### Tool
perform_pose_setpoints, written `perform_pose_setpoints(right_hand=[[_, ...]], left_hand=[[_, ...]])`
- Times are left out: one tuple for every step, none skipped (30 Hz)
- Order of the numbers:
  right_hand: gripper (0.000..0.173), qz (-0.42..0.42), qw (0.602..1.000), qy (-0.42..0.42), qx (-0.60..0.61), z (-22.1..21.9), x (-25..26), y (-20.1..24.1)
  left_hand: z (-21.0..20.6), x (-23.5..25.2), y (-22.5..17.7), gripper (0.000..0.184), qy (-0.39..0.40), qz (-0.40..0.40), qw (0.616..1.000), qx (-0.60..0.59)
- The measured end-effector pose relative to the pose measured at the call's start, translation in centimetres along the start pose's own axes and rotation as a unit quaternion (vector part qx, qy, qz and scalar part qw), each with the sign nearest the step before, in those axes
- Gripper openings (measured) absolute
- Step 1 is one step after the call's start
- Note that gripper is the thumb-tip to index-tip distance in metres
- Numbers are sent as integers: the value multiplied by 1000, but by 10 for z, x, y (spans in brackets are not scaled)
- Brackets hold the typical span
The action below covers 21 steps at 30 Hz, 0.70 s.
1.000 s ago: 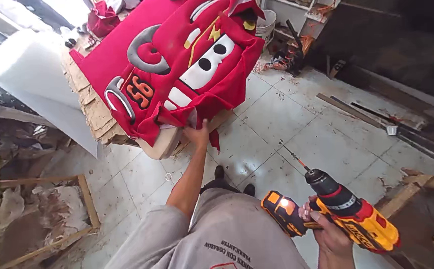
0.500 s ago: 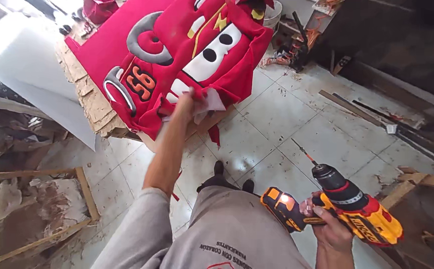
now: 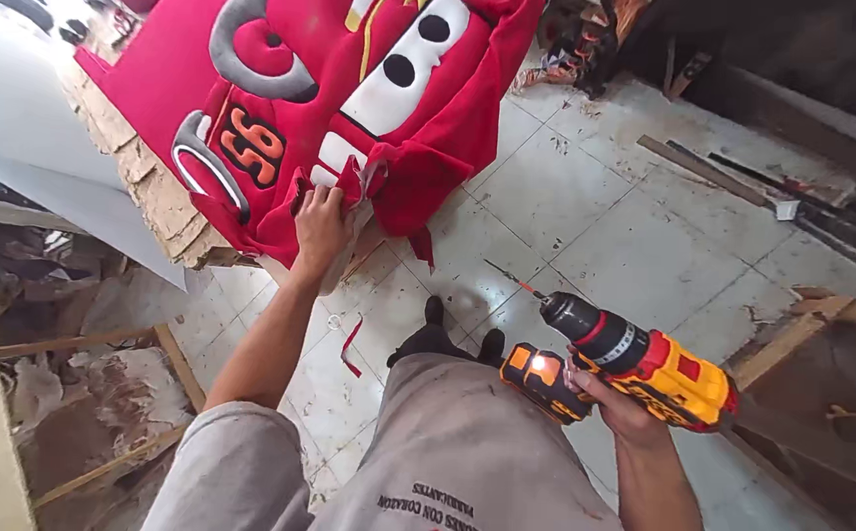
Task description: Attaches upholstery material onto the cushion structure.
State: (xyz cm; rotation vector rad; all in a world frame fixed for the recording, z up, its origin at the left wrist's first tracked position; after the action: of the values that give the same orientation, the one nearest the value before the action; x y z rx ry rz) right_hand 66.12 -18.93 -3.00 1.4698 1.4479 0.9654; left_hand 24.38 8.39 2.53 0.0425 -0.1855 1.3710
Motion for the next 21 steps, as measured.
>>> perform_pose_setpoints(right_hand=[[22, -3, 1000, 12, -1, -3, 6, -1], [21, -5, 1000, 24, -3, -8, 13, -3], [20, -7, 999, 34, -7, -14, 20, -6], [18, -12, 999, 43, -13, -21, 27, -8], [17, -18, 998, 52, -19, -28, 34, -10], [16, -21, 998, 60, -24, -36, 43, -11], [16, -24, 997, 65, -27, -43, 51, -12], [16, -27, 997, 69, -26, -51, 57, -13], [16, -29, 997, 74, -26, -58, 64, -15], [16, -30, 996, 81, -31, -64, 71, -15], [16, -30, 995, 86, -37, -71, 78, -16], [16, -29, 995, 86, -44, -77, 85, -15], [17, -27, 995, 85, -53, -82, 93, -14], [17, -26, 994, 84, -60, -87, 101, -13], [17, -27, 994, 82, -68, -91, 107, -12], [17, -27, 993, 83, -77, -94, 114, -11], [16, -31, 992, 88, -88, -97, 122, -9], [16, -36, 990, 92, -98, -100, 132, -8], [16, -40, 989, 95, -105, -102, 142, -7], [16, -46, 987, 102, -112, -104, 153, -8], [16, -50, 985, 110, -119, -104, 166, -9]], left_hand=[[5, 1, 5, 35, -2, 1, 1000, -22], [10, 4, 9, 32, -8, 14, 999, -44], [13, 6, 13, 29, -11, 34, 998, -57], [13, 10, 17, 29, -11, 64, 996, -61], [13, 13, 22, 31, -10, 97, 993, -71], [14, 19, 26, 32, -9, 134, 987, -87], [14, 25, 30, 34, -16, 166, 980, -108], [14, 27, 33, 36, -38, 190, 972, -130], [12, 27, 34, 36, -74, 204, 964, -150], [10, 25, 33, 36, -123, 202, 959, -157], [6, 21, 31, 33, -166, 180, 958, -152], [2, 16, 29, 25, -193, 135, 962, -135], [-2, 10, 26, 18, -196, 76, 970, -121], [-6, 3, 22, 17, -163, 25, 980, -108], [-12, -2, 19, 19, -128, -7, 987, -91], [-16, -5, 16, 25, -97, -8, 993, -68], [-18, -7, 11, 36, -69, 12, 996, -48], [-17, -6, 6, 49, -48, 34, 998, -34], [-17, -4, 2, 54, -41, 49, 998, -24], [-18, -3, 1, 50, -41, 62, 997, -22], [-19, -1, 3, 41, -48, 71, 996, -25]])
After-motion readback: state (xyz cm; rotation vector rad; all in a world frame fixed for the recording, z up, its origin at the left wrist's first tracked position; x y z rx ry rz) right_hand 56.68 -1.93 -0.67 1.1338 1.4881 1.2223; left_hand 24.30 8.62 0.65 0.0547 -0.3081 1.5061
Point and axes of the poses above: each hand's wrist, its own x-axis towards the middle knuckle, its own z-axis out of the back of the hand, y = z × x, the point moved 2 cm from there along x, towards the middle knuckle
